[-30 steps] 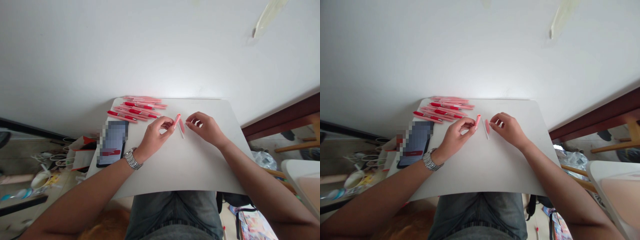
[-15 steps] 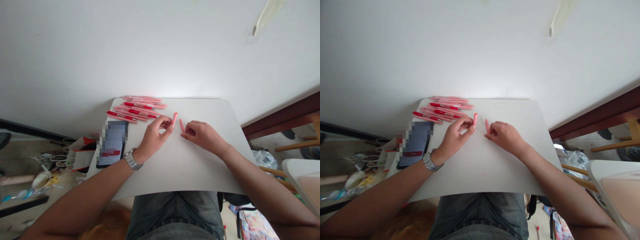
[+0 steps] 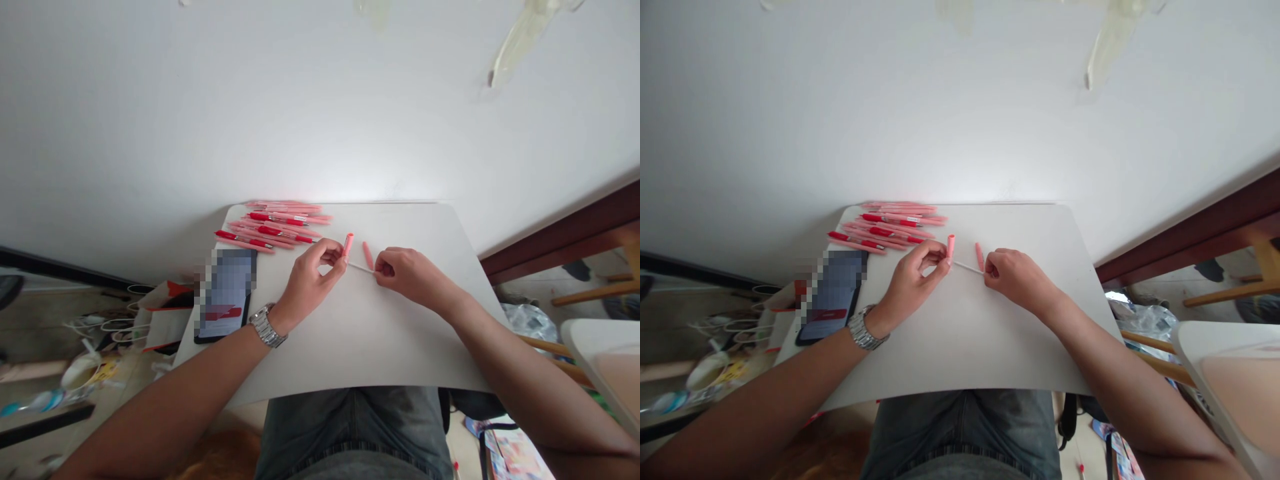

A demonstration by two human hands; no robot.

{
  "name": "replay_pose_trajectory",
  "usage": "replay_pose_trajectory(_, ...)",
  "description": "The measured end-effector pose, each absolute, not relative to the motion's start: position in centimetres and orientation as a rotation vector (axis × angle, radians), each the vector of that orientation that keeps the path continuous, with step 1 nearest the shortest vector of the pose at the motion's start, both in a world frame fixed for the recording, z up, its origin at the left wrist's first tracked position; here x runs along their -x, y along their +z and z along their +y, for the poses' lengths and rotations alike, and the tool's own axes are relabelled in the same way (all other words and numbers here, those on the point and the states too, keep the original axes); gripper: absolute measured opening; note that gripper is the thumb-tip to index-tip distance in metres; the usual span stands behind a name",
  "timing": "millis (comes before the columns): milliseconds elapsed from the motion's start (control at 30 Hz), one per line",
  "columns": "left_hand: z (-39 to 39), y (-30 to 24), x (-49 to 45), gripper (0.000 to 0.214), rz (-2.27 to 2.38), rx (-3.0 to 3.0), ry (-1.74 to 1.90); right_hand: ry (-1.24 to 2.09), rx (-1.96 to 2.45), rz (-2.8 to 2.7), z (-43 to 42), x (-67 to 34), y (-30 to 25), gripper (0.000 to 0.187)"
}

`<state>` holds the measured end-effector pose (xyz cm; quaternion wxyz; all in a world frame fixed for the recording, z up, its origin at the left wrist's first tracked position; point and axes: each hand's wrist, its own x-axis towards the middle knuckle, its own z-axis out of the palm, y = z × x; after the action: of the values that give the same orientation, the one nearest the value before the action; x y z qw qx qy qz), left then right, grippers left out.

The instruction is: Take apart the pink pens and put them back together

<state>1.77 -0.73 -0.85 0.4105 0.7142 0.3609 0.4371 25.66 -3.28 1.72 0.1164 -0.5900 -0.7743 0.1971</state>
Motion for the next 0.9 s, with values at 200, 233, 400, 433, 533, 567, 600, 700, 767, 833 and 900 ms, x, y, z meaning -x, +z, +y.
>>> replay_pose_trajectory(200,-0.8,-0.7,-1.7,0.012,0.938,-1.778,1.086,0.540,1.650,-2.232,-3.3,-25.7,2.1,0.011)
replay_pose_trajectory(233,-0.8,-0.7,-1.7,0.012,0.936,-1.769,1.082,0.572,1.614,-2.174,-3.3,-25.7,2.2,0.010)
replay_pose_trajectory(400,-1.1,-0.3,-1.8,0.014,0.883,-1.721,1.026,0.949,1.418,-1.720,-3.2,-25.5,2.9,0.012)
replay_pose_trajectory(433,-1.2,-0.2,-1.9,0.014,0.866,-1.715,1.001,1.022,1.355,-1.637,-3.2,-25.5,2.9,0.012)
replay_pose_trajectory(533,-1.6,0.0,-2.3,0.015,0.832,-1.696,0.929,1.169,1.153,-1.463,-3.1,-25.3,2.8,0.010)
replay_pose_trajectory(567,-1.7,0.1,-2.4,0.015,0.825,-1.695,0.910,1.189,1.094,-1.427,-3.1,-25.2,2.7,0.010)
replay_pose_trajectory(600,-1.8,0.2,-2.6,0.015,0.821,-1.694,0.894,1.192,1.042,-1.396,-3.1,-25.1,2.5,0.011)
replay_pose_trajectory(700,-2.1,0.4,-3.0,0.014,0.794,-1.699,0.854,1.152,0.945,-1.329,-2.9,-25.0,2.0,0.014)
replay_pose_trajectory(767,-2.2,0.5,-3.1,0.013,0.774,-1.703,0.836,1.114,0.929,-1.306,-2.8,-25.1,1.7,0.015)
replay_pose_trajectory(833,-2.4,0.5,-3.3,0.012,0.763,-1.706,0.829,1.085,0.942,-1.300,-2.9,-25.1,1.7,0.017)
replay_pose_trajectory(900,-2.4,0.4,-3.4,0.011,0.760,-1.707,0.818,1.077,0.954,-1.301,-3.0,-25.0,1.8,0.018)
